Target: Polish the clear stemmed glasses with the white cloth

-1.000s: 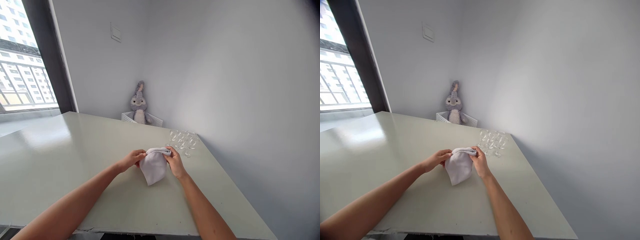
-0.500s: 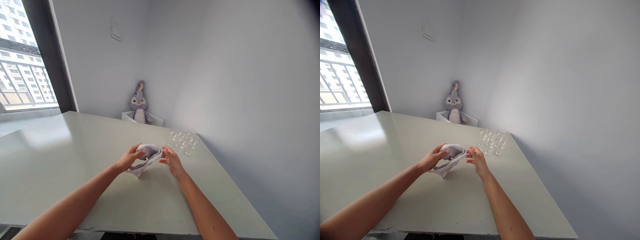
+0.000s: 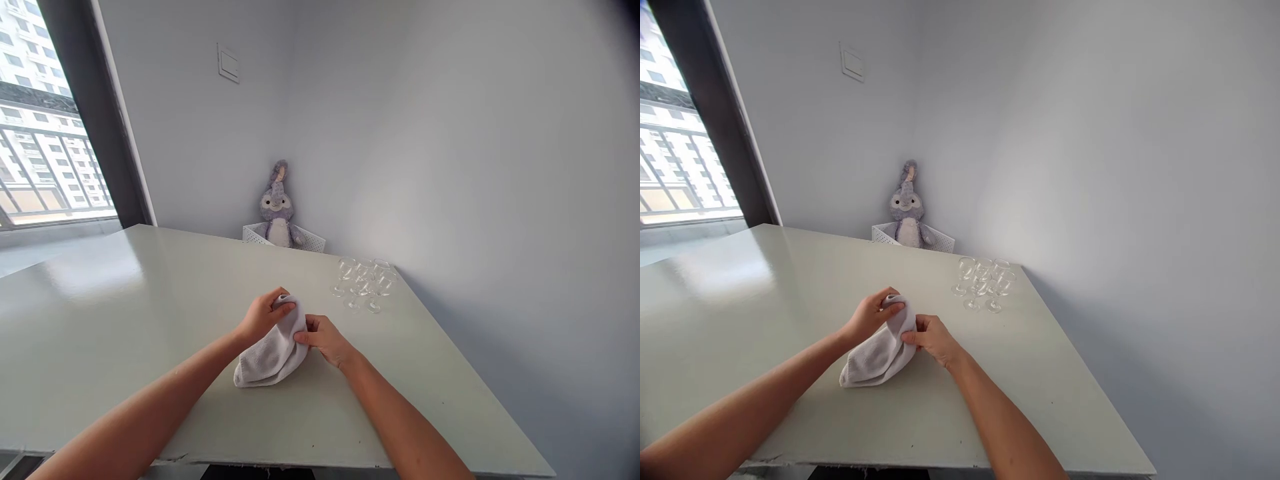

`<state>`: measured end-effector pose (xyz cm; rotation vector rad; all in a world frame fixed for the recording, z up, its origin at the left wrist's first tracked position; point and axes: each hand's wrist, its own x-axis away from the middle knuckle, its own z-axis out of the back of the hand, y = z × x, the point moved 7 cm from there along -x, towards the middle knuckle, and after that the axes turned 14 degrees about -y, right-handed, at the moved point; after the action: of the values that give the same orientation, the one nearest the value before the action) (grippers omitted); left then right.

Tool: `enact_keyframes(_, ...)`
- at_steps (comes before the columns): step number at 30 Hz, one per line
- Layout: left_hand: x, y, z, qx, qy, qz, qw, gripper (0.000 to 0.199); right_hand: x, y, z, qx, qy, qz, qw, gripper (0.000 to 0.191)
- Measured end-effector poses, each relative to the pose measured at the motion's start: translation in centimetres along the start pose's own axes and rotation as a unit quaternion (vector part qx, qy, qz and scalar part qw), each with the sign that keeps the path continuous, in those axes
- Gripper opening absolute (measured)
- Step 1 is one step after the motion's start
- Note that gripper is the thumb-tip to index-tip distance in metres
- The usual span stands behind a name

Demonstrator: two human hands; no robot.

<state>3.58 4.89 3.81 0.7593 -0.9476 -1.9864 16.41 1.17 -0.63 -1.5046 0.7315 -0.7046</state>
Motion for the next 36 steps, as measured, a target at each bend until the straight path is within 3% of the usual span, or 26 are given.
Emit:
enact_keyframes(2,-0.9,0.4,0.4,-0.017,0.008,-0.006,1.0,0.022,0.1,0.1,1.3,0.023,0.076,0.02,0.997,0.026)
enact_keyframes(4,-1.7,1.9,1.2,-0.034,0.022,-0.037,0.999,0.021,1.1,-1.2,2.9,0.099,0.193,0.073,0.973,0.02)
enact_keyframes(6,-2.0,4.4,2.2,-0.049,0.033,-0.09,0.994,0.021,3.0,-3.6,3.7,0.208,0.296,0.144,0.921,0.015)
enact_keyframes(8,-1.4,6.8,3.5,-0.06,0.041,-0.137,0.988,0.023,4.5,-5.6,3.5,0.295,0.334,0.197,0.873,0.012)
enact_keyframes(9,-0.7,7.7,4.0,-0.064,0.042,-0.149,0.986,0.023,5.0,-6.2,3.3,0.319,0.329,0.212,0.863,0.011)
enact_keyframes(11,0.8,8.4,4.7,-0.069,0.005,-0.138,0.988,0.024,5.2,-6.7,3.0,0.333,0.28,0.223,0.872,0.015)
enact_keyframes(13,2.4,7.4,4.3,-0.053,-0.108,-0.088,0.989,0.028,4.6,-6.2,2.7,0.314,0.203,0.21,0.904,0.022)
enact_keyframes(15,4.0,5.5,3.0,-0.009,-0.261,-0.025,0.965,0.042,3.9,-5.3,2.6,0.281,0.148,0.183,0.93,0.032)
enact_keyframes(17,5.2,3.7,2.2,0.014,-0.334,0.018,0.942,0.052,3.4,-4.3,2.9,0.253,0.145,0.158,0.943,0.041)
enact_keyframes(19,5.1,2.3,1.9,-0.014,-0.299,0.04,0.953,0.048,2.9,-3.5,3.5,0.235,0.167,0.141,0.947,0.045)
enact_keyframes(21,4.7,1.1,1.1,-0.077,-0.218,0.055,0.971,0.044,2.6,-2.6,4.1,0.221,0.185,0.125,0.949,0.046)
enact_keyframes(24,4.9,-0.2,-2.2,-0.182,-0.14,0.047,0.972,0.049,2.0,-1.3,4.8,0.222,0.195,0.101,0.95,0.044)
enact_keyframes(27,5.8,-1.6,-6.9,-0.283,-0.171,0.004,0.944,0.063,1.6,-0.2,5.4,0.232,0.204,0.087,0.947,0.044)
enact_keyframes(29,6.0,-2.3,-8.4,-0.327,-0.177,-0.012,0.928,0.068,1.4,0.3,5.9,0.222,0.219,0.083,0.947,0.045)
enact_keyframes(36,2.3,-3.2,-7.9,-0.349,-0.203,-0.013,0.915,0.071,1.5,0.7,7.5,0.152,0.286,0.089,0.942,0.048)
